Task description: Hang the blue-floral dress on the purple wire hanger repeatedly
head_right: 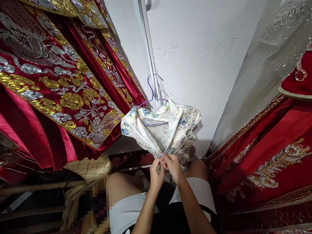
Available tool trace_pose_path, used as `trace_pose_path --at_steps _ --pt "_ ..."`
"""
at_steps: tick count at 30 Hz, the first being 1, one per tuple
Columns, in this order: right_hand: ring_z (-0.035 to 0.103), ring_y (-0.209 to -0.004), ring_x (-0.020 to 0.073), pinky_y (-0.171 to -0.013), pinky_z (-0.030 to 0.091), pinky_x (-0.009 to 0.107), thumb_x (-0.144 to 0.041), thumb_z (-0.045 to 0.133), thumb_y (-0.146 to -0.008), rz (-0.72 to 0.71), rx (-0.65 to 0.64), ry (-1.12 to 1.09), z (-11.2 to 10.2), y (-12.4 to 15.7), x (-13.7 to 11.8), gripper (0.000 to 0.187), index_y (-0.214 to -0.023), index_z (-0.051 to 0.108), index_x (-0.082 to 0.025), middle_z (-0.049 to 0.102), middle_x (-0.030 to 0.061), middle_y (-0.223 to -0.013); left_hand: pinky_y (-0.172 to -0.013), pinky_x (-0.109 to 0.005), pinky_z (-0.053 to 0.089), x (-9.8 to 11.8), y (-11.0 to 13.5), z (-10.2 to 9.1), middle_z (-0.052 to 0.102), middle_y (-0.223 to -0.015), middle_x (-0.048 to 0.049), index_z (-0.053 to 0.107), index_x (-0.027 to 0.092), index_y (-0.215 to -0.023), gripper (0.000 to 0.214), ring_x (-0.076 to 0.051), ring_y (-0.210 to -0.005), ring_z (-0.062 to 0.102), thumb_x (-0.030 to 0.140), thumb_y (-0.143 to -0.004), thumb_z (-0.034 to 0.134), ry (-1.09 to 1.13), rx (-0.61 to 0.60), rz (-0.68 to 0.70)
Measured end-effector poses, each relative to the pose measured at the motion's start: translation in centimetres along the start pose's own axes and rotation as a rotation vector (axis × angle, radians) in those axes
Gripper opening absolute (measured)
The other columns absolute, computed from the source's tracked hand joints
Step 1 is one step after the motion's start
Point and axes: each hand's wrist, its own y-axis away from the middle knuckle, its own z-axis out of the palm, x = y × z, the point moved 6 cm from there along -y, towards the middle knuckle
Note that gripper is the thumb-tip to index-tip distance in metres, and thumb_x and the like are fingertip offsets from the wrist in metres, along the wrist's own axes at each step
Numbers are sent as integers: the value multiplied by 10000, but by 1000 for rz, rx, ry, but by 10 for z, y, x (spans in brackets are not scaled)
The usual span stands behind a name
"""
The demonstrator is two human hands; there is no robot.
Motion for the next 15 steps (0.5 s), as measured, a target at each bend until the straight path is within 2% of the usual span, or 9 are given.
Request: trace_pose_path --at_steps 2,4,7,9,12,15 --pt "329 -392 83 -430 271 244 -598 648 -760 -74 63 -22 0 -15 -34 434 -596 578 -202 419 -64 -398 -694 -260 374 0 2 5 496 -756 -2 461 210 -738 200 -165 -744 488 231 -936 473 -40 -18 41" --pt "375 -414 85 -447 317 236 -501 648 -810 -177 89 -10 4 -31 -82 369 -615 602 -192 465 -51 -427 -679 -261 365 -2 7 11 480 -749 -3 432 215 -729 223 -165 -734 481 233 -949 461 -86 -43 57" --pt "436 -420 86 -439 354 218 -400 642 -857 -315 41 47 17 -46 -154 318 -636 634 -171 552 -20 -468 -670 -264 364 -6 11 19 480 -747 -8 412 219 -721 235 -168 -731 488 222 -954 446 -126 -106 65" --pt "456 -411 82 -428 352 204 -356 635 -878 -376 1 99 25 -48 -186 304 -654 656 -151 579 -8 -471 -679 -269 376 -7 8 20 497 -757 -16 430 216 -726 227 -173 -743 503 211 -953 440 -131 -141 73" --pt "460 -395 75 -421 347 192 -352 625 -899 -408 -48 132 30 -42 -201 316 -670 664 -137 583 -9 -460 -684 -277 398 -1 -10 14 530 -748 -17 494 206 -747 191 -176 -733 525 209 -938 486 -131 -191 99" --pt "453 -396 69 -413 338 182 -409 628 -899 -403 -61 67 29 -38 -188 325 -707 659 -149 569 -31 -467 -751 -293 449 28 -43 -1 612 -804 -27 604 191 -904 111 -181 -782 588 239 -961 521 -79 -187 155"
